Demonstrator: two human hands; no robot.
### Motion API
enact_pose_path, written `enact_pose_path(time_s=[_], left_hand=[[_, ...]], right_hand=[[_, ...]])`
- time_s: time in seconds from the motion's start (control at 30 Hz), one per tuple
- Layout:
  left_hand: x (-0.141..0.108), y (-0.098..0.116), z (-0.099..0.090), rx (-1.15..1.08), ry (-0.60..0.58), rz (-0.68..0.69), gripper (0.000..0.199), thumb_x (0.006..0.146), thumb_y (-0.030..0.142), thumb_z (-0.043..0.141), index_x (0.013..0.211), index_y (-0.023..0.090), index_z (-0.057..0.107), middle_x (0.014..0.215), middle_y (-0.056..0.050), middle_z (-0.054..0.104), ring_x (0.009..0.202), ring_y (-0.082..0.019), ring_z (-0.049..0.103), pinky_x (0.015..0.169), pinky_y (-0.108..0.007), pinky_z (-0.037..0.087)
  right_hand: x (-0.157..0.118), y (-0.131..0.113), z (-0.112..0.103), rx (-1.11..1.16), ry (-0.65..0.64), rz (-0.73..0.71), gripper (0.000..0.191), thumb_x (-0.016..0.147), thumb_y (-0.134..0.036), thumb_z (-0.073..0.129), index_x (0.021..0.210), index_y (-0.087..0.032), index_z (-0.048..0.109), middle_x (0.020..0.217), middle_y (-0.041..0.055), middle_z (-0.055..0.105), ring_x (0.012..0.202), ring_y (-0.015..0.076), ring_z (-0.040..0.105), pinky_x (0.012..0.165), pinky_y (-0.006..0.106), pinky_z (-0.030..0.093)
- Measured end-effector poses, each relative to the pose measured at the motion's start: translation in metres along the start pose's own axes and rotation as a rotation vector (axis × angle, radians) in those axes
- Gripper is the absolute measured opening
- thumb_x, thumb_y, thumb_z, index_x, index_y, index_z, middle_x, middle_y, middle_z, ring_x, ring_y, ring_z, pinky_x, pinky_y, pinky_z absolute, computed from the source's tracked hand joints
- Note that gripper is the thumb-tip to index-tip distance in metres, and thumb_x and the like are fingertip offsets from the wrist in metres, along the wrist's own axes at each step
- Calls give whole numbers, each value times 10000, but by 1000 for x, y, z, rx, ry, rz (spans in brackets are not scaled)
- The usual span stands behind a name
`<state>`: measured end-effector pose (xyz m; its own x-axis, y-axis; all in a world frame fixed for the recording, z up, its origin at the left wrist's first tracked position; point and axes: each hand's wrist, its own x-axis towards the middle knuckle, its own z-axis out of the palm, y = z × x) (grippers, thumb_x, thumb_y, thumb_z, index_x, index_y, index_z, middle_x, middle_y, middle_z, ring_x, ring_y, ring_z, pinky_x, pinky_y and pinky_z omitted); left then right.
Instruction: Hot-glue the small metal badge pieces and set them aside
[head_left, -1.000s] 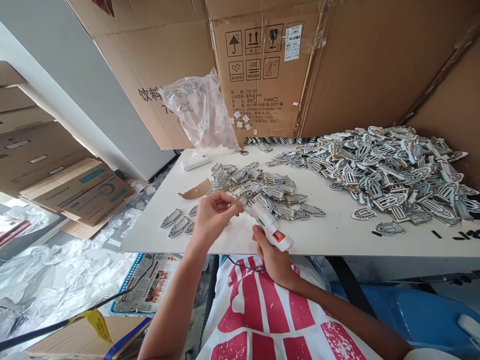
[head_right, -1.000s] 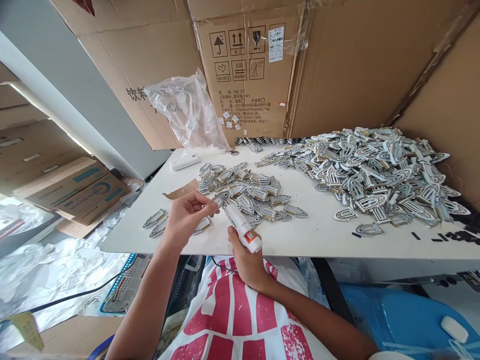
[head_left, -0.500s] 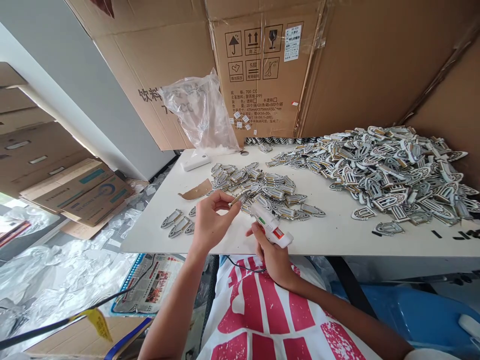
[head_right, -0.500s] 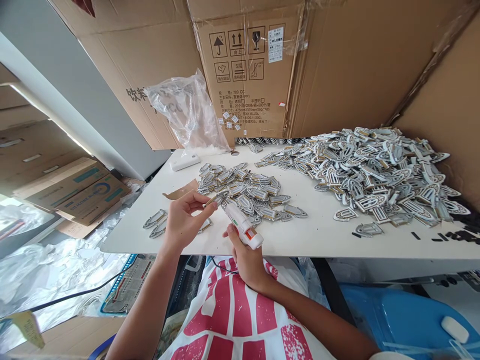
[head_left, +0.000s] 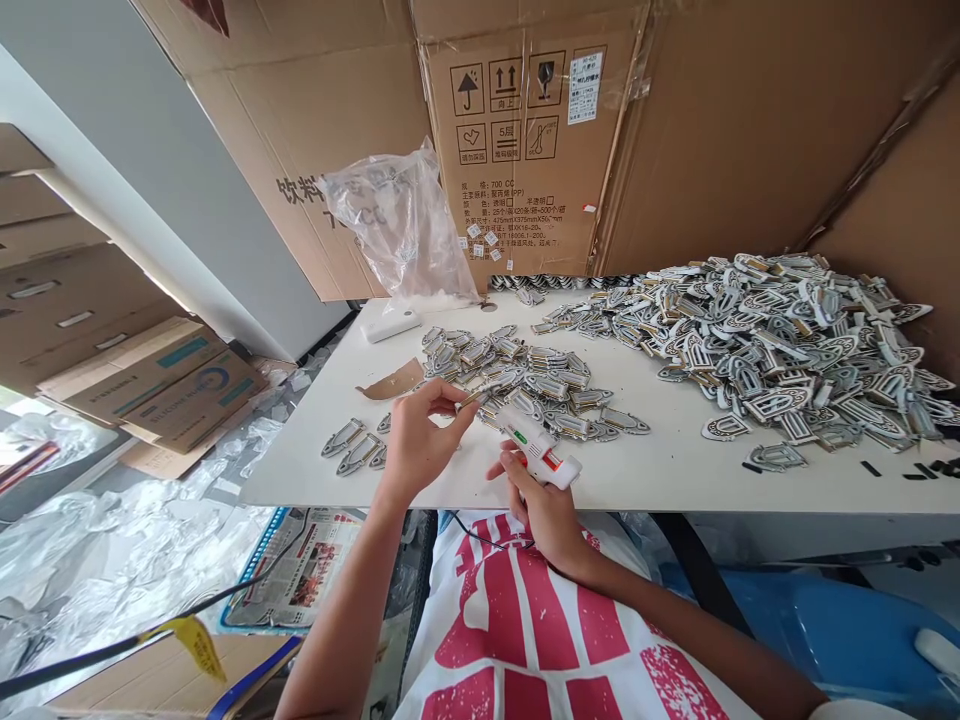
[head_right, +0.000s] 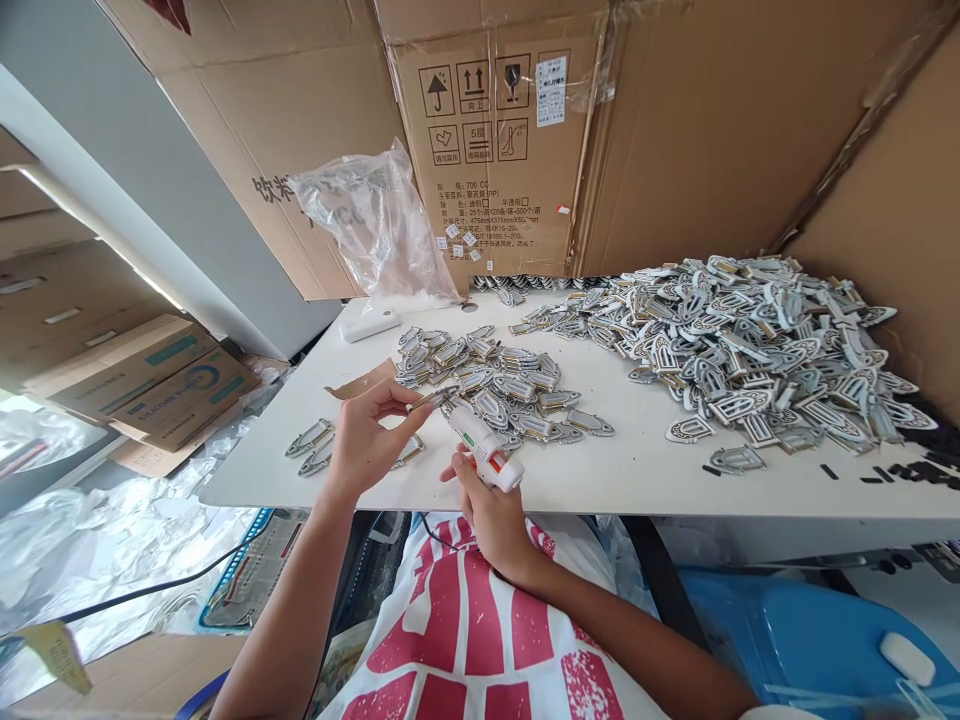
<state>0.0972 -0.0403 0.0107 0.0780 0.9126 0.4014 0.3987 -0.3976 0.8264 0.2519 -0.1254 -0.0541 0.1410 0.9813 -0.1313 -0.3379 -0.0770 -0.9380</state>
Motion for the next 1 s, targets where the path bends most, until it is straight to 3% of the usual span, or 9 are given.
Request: enact_pose_path(time_s=[0.1, 0.23, 0.43, 0.6, 0.8, 1.0], left_hand=[[2, -4, 5, -43, 3, -66, 168, 845, 348, 884, 820, 235, 762, 837, -29, 808, 770, -205, 764, 788, -363, 666], [4, -8, 8, -165, -8, -155, 238, 839, 385, 914, 873, 226, 740, 852, -33, 791, 792, -201, 774, 775, -345, 658], [8, -11, -1, -301, -27, -174, 374, 885, 437, 890, 1189, 235, 809, 1148, -67, 809, 980, -213, 781, 898, -345, 638], [9, -11, -4, -337, 0, -184, 302, 861, 429, 910, 1068, 232, 810, 1092, -52, 821, 1041, -224, 757, 924, -343, 623], [9, -2, -2, -498, 13, -223, 436, 779, 359, 974, 1121, 230, 737, 1096, -59, 819, 1019, -222, 773, 938, -360, 646], [9, -1, -3, -441, -2, -241, 294, 800, 358, 949, 974, 226, 751, 996, -45, 789, 963, -212, 759, 856, -332, 639]], right_hand=[[0, 2, 0, -2, -10, 15, 628, 822, -774, 805, 1038, -189, 732, 724, -9, 730, 386, 60, 285, 399, 268, 225], [-3, 5, -2, 1, -38, -3, 621, 894, -772, 756, 1068, -176, 734, 522, -92, 537, 400, 74, 254, 423, 250, 226], [-10, 0, -2, -2, -49, -38, 663, 890, -815, 737, 1081, -181, 743, 498, -114, 416, 455, 98, 239, 450, 249, 246], [-10, -3, 1, -14, -35, -23, 653, 854, -827, 751, 1024, -197, 746, 500, -112, 393, 465, 102, 222, 458, 262, 227], [-9, -4, 2, -19, -33, -28, 638, 844, -824, 754, 991, -203, 727, 526, -102, 440, 458, 88, 223, 452, 254, 206], [-9, -5, 0, -19, -44, -29, 604, 861, -788, 765, 992, -199, 729, 495, -120, 374, 465, 103, 236, 467, 264, 262]])
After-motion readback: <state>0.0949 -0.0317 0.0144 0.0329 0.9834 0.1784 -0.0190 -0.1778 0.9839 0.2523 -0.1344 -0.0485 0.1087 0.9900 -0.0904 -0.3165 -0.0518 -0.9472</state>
